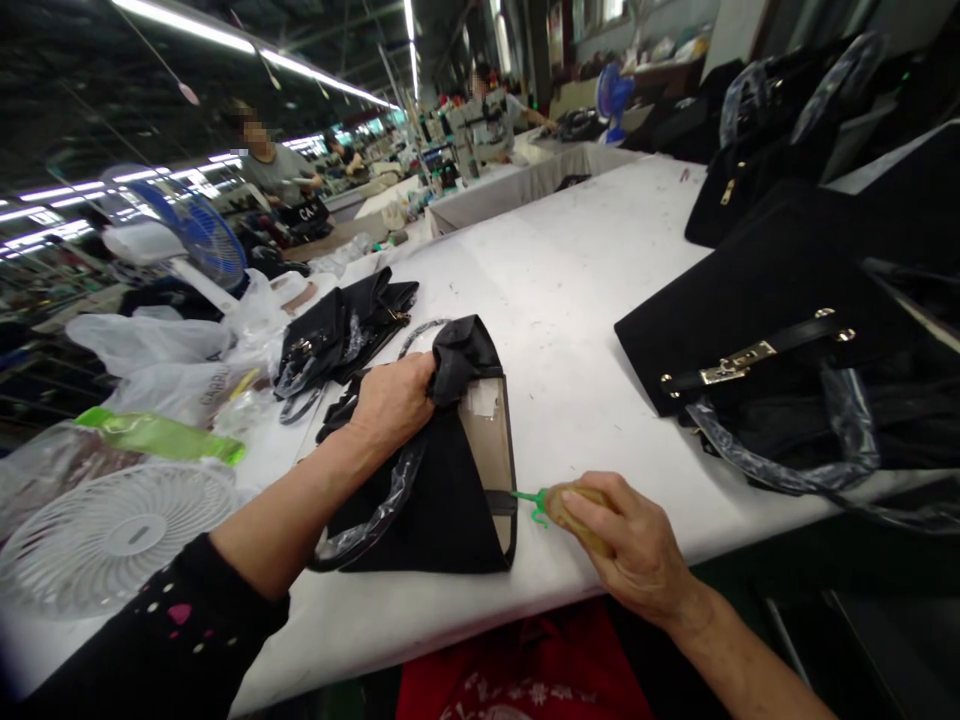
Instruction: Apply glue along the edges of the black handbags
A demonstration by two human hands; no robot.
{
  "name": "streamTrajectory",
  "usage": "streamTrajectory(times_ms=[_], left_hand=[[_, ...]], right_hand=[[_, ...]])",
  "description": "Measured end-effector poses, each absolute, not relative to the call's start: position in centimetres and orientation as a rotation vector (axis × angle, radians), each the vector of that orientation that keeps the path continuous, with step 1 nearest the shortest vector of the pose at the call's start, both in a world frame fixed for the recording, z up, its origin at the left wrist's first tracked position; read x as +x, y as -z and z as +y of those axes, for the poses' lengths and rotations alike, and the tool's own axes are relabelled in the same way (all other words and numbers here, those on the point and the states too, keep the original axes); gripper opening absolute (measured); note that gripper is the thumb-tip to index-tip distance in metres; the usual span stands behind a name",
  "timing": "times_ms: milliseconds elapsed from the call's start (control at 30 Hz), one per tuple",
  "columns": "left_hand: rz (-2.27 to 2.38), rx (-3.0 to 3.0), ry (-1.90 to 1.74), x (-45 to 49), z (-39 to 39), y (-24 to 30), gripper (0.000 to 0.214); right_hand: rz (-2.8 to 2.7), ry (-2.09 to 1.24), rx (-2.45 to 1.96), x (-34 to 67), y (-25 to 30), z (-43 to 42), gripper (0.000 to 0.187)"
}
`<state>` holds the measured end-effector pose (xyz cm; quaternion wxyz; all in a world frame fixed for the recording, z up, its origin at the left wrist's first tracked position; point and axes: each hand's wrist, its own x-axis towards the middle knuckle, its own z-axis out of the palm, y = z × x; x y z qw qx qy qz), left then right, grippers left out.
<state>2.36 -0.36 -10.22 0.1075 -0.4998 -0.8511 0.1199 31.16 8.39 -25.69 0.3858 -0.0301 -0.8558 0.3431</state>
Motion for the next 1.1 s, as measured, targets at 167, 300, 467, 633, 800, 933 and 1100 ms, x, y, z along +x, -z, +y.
streamTrajectory(times_ms=[167,300,467,633,800,933,1100], left_hand=[[-2.589,-1.55,-0.49,1.5,-0.8,9.4,0.028],[-2.623,-1.612,-0.4,0.2,-0.6,9.3,0.036],[-2.718,-1.691,-0.301,-0.5,-0.2,9.6,0.034],[-2.72,-1.785,-0.321,0.2,-0.7,10.9,0.017],[-2.688,-1.774,-0.328,0.9,-1.4,12.1,0.017],[-2.677,-1.731,-0.342,1.1,-1.6,12.0,0.018],[-2.656,-1.691,-0.361,1.1,-1.8,12.1,0.017]], right_hand=[[-2.198,-0.857,-0.078,30.9,26.4,8.4,0.055],[-2.189,-0.842,-0.093,30.8,26.7,8.2,0.053],[-2.17,-0.88,-0.095,30.5,25.8,8.2,0.048],[-2.127,-1.002,-0.149,30.3,24.2,8.7,0.031],[-2.071,-1.066,-0.161,29.9,24.6,9.3,0.03],[-2.062,-1.113,-0.129,29.7,25.1,9.0,0.03],[-2.144,-1.236,-0.02,30.2,24.9,8.4,0.031]])
